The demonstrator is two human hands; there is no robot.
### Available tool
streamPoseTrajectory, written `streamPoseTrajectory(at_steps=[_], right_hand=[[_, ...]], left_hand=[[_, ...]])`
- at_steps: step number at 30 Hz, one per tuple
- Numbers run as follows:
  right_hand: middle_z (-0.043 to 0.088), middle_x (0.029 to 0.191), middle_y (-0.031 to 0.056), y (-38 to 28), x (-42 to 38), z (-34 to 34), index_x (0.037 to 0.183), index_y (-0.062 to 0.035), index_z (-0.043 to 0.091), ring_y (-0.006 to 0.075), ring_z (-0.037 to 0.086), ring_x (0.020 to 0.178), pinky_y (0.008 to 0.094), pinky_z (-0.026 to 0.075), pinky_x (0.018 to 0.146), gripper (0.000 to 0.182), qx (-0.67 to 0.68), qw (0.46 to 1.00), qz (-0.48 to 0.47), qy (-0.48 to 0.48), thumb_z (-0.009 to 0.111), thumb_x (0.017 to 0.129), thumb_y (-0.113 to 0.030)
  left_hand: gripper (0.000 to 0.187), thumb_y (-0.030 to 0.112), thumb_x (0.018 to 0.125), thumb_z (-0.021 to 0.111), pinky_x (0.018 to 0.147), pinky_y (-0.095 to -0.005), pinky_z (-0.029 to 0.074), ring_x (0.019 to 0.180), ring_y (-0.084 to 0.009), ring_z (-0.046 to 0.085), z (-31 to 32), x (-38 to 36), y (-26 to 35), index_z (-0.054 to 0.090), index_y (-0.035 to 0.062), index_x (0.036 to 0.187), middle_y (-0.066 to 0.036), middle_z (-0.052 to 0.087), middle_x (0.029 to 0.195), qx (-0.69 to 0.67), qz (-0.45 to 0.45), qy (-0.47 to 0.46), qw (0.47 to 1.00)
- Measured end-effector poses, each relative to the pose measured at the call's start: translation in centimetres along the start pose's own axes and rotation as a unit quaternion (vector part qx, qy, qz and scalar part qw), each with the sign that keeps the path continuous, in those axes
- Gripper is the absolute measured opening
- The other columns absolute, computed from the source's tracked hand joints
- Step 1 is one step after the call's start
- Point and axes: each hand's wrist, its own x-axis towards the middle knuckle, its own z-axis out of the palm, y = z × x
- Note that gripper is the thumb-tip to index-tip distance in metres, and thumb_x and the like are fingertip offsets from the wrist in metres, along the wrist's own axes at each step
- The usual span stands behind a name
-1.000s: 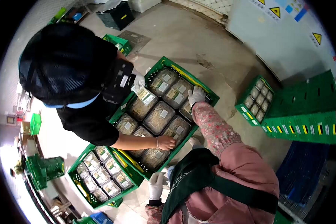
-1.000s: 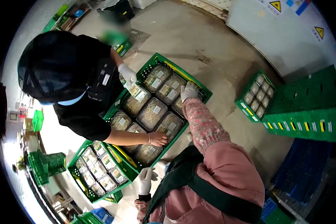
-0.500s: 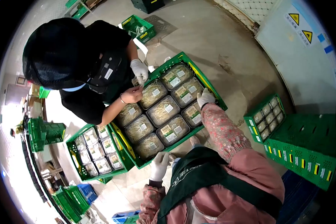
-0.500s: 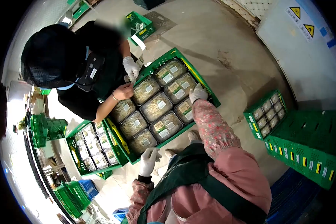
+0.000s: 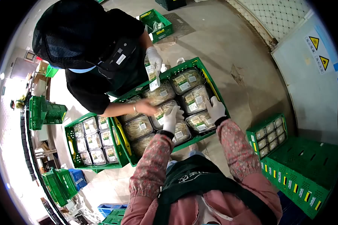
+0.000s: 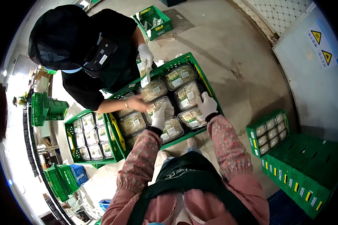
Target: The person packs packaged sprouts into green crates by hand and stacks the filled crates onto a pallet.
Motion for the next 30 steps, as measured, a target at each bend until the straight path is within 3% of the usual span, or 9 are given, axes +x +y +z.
streamPoseTrajectory(at_steps=[5,10,11,13,16,20,25,27,30], right_hand=[[0.052,0.059,0.0178,-3.0,-1.1,-7.2,0.076,-0.0064,0.048,0.0368,0.054,0.055,0.0430,0.039,0.049,0.022,0.063,0.985,-0.073,0.140,0.062,0.084,-0.021],[0.038,0.055,0.0098,-3.8,-3.3,-15.7,0.067,-0.0042,0.042,0.0203,0.036,0.048,0.0346,0.032,0.045,0.029,0.029,0.980,-0.105,0.166,0.064,0.083,-0.014],[0.036,0.055,0.0088,-4.5,-4.0,-17.2,0.066,-0.0042,0.041,0.0184,0.033,0.049,0.0336,0.031,0.045,0.030,0.041,0.983,-0.087,0.153,0.065,0.082,-0.012],[0.033,0.056,0.0085,-5.3,-4.8,-19.8,0.066,-0.0039,0.040,0.0163,0.031,0.051,0.0326,0.030,0.046,0.030,-0.016,0.978,-0.138,0.156,0.065,0.082,-0.012],[0.031,0.055,0.0067,-7.8,-4.9,-23.3,0.065,-0.0048,0.036,0.0169,0.030,0.050,0.0344,0.026,0.046,0.035,-0.031,0.980,-0.172,0.096,0.065,0.081,-0.013],[0.026,0.053,0.0063,-15.4,-4.1,-23.4,0.063,-0.0053,0.032,0.0192,0.029,0.046,0.0345,0.024,0.046,0.037,0.011,0.947,-0.318,0.039,0.064,0.080,-0.012],[0.037,0.053,0.0088,-31.1,-3.8,-13.7,0.064,-0.0050,0.041,0.0249,0.038,0.047,0.0358,0.029,0.045,0.030,0.110,0.859,-0.496,-0.069,0.068,0.076,-0.010],[0.048,0.057,0.0128,-37.6,-4.3,-7.9,0.069,-0.0029,0.050,0.0286,0.050,0.049,0.0358,0.036,0.046,0.020,0.161,0.802,-0.548,-0.173,0.068,0.077,-0.010],[0.050,0.057,0.0137,-45.5,-5.4,3.5,0.073,-0.0046,0.052,0.0298,0.055,0.051,0.0360,0.040,0.046,0.021,0.185,0.719,-0.632,-0.221,0.065,0.081,-0.018]], left_hand=[[0.065,0.041,0.093,0.044,0.096,-0.0442,0.041,0.121,-0.0348,0.043,2.3,9.0,-2.1,0.022,0.0000,0.139,-0.020,0.042,0.133,-0.189,-0.151,0.011,0.970],[0.064,0.031,0.094,0.045,0.094,-0.0516,0.042,0.122,-0.0422,0.039,5.2,18.0,-5.2,0.015,-0.0028,0.140,-0.024,0.033,0.137,-0.399,-0.133,0.080,0.904],[0.051,0.023,0.092,0.046,0.089,-0.0442,0.047,0.114,-0.0362,0.049,5.6,18.9,-6.1,0.032,-0.0054,0.132,-0.022,0.049,0.122,-0.370,-0.108,0.103,0.917],[0.035,0.017,0.088,0.050,0.081,-0.0344,0.050,0.096,-0.0266,0.060,6.5,15.1,-4.8,0.051,-0.0043,0.116,-0.015,0.061,0.098,-0.288,0.043,0.042,0.956],[0.016,0.013,0.082,0.058,0.063,-0.0280,0.047,0.072,-0.0139,0.056,4.8,9.8,-7.1,0.061,-0.0004,0.092,-0.003,0.058,0.075,0.042,0.210,0.160,0.964],[0.011,0.009,0.080,0.065,0.057,-0.0253,0.042,0.067,-0.0063,0.048,-2.0,-9.1,0.9,0.057,0.0019,0.081,0.002,0.053,0.070,-0.122,0.162,0.082,0.976],[0.011,0.007,0.081,0.065,0.056,-0.0223,0.041,0.063,-0.0057,0.046,-18.0,-23.6,1.0,0.055,0.0013,0.080,0.003,0.051,0.071,0.134,0.262,0.243,0.924],[0.015,0.003,0.080,0.066,0.055,-0.0221,0.039,0.063,-0.0051,0.043,-22.6,-27.4,1.1,0.052,0.0013,0.074,0.003,0.049,0.066,-0.003,0.276,0.322,0.906],[0.016,0.001,0.078,0.066,0.053,-0.0240,0.040,0.060,-0.0058,0.044,-30.9,-30.8,0.6,0.050,0.0017,0.073,-0.001,0.046,0.061,0.122,0.310,0.445,0.831]])
